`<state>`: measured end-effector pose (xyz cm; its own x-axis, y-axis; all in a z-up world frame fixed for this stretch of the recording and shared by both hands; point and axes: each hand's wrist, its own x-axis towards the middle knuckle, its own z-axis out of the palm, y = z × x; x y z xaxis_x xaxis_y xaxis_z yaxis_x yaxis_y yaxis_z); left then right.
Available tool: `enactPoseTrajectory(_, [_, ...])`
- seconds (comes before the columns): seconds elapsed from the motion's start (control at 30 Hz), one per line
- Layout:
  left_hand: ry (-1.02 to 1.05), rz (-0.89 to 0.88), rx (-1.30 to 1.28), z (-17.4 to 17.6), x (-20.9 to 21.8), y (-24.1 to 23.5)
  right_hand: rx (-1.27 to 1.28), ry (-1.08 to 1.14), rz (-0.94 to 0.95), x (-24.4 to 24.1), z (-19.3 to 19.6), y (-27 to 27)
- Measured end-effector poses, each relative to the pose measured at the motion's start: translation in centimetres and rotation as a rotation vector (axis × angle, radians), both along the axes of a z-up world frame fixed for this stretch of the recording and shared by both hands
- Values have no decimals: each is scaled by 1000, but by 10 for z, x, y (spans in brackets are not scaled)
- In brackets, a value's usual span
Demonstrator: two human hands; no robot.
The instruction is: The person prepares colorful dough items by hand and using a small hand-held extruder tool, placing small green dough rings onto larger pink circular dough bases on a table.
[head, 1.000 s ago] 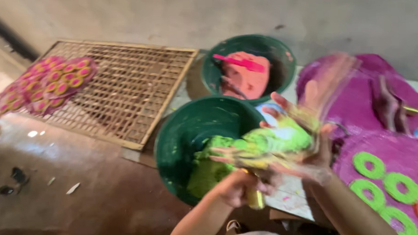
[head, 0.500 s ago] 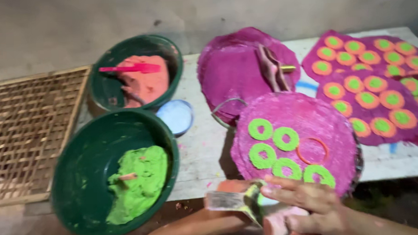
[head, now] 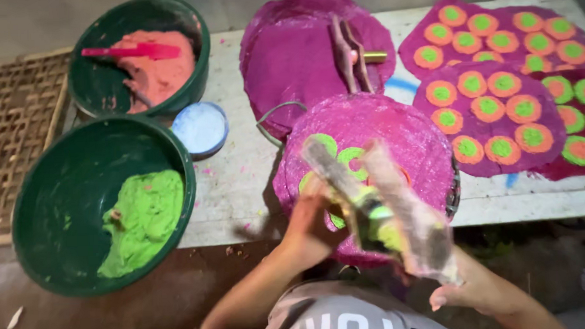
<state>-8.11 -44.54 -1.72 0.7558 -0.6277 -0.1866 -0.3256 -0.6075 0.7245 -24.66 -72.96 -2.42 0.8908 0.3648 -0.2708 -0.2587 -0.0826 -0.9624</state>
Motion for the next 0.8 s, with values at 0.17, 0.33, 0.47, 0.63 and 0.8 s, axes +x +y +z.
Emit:
enactPoseTrajectory(0.17, [-224,674,-393,-106,-26,28,110,-120,-257,-6,-3,-26])
enactPoseTrajectory(0.33, [121,634,-535,-179,-25,31,219,-132,-369,4,-8,-38])
enactPoseTrajectory(0.47, [183,496,-392,-155,84,46,288,-191,-409,10,-4,-32])
enactPoseTrajectory(0.63, [156,168,-323,-156,237,17,165,-115,-492,20,-8,-24])
enactPoseTrajectory(0.8, [-245,350,-282,-130,262,-53,133,43,-394,33,-25,-29])
